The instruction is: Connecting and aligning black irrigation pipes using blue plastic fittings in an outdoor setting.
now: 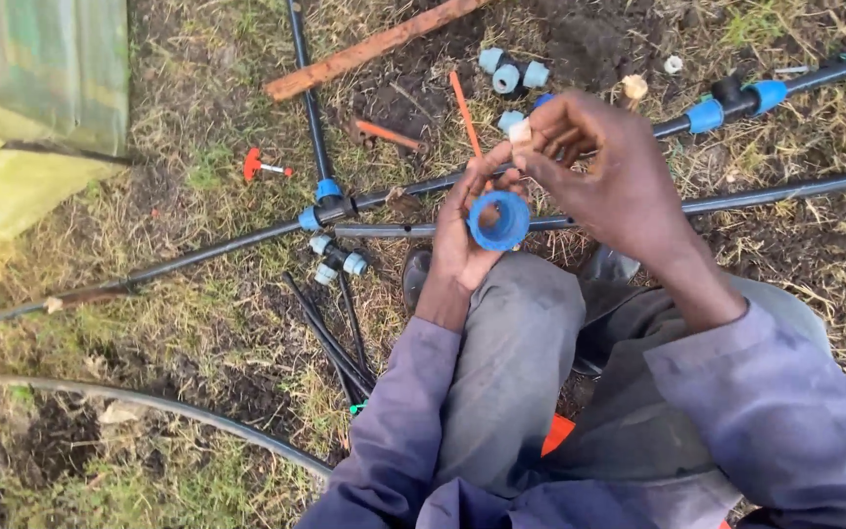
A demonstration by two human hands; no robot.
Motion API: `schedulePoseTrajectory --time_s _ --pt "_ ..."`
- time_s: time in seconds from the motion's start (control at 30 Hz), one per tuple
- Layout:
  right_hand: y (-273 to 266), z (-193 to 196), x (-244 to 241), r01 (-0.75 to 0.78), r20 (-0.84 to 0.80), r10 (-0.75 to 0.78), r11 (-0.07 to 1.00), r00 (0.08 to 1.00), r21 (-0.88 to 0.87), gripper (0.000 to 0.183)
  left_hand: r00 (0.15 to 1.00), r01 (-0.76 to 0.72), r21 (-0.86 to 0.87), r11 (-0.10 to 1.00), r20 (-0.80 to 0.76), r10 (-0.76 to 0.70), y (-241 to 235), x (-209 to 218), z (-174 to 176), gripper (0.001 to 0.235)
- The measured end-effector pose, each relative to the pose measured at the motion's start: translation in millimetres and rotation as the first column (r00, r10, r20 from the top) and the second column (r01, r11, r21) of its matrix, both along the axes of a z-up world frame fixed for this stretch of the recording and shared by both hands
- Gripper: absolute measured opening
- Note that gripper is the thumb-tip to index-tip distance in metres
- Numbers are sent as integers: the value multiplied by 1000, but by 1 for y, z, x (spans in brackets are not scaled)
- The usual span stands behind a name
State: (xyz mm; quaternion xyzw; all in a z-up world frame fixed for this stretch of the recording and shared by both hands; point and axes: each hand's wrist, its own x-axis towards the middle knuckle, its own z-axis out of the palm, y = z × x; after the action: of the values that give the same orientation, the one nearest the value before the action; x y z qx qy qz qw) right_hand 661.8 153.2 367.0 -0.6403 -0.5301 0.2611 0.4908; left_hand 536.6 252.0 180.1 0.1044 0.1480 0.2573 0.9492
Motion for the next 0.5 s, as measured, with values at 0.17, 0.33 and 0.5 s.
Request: schedulePoseTrajectory --time_s 0.17,0.33,0.5 --pt "6 -25 -18 -177 283 209 975 936 -136 26 992 -100 -108 989 -94 90 3 4 -52 43" --pt "10 -44 -25 -174 618 302 950 726 -260 33 981 -146 -63 987 -140 136 -4 5 -47 40" --pt "10 -41 -27 -204 519 365 918 773 -341 62 971 -193 -133 972 -166 170 -2 4 -56 31"
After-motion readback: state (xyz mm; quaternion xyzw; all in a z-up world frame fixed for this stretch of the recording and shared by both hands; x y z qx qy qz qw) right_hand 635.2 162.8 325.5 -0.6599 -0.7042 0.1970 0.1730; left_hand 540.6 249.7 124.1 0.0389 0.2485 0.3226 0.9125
